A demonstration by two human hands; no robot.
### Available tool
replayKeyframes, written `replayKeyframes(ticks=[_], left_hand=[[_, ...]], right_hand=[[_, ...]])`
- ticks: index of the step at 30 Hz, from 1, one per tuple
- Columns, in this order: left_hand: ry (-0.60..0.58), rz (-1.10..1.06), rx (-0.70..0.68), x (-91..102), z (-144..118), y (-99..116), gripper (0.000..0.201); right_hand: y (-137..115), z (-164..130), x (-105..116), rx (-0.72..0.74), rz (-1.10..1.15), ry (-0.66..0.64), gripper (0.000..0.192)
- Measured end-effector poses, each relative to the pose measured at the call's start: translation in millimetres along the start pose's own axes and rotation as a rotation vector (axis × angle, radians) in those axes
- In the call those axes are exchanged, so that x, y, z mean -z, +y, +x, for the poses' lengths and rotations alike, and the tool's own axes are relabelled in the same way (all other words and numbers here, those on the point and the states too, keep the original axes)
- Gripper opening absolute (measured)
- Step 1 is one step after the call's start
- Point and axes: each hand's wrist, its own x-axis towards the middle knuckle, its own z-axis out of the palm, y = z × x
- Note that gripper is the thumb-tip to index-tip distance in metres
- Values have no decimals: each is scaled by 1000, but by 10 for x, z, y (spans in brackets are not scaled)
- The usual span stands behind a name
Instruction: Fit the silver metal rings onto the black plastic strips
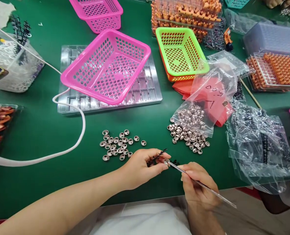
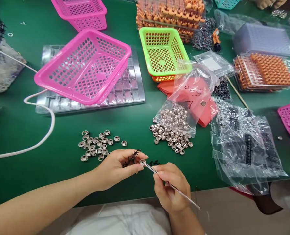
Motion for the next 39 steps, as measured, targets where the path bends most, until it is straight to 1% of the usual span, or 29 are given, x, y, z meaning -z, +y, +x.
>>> replayKeyframes(ticks=[4,12,17,23,27,32,39], left_hand=[[13,-7,5,-10,-2,2,29],[30,1,6,-25,-18,33,30],[29,-4,1,-32,-18,31,31],[21,6,-17,-30,-16,3,31],[6,-6,-11,-25,-25,31,32],[1,-13,2,-27,-25,52,35],[11,-16,18,-27,-20,63,32]], right_hand=[[4,9,-2,17,1,0,28],[-19,11,-47,10,15,62,27],[-35,22,-61,13,11,38,26],[-30,41,-83,63,-8,24,29],[-26,53,-87,96,28,20,33],[-39,65,-77,78,67,-3,39],[-33,67,-67,93,61,-4,40]])
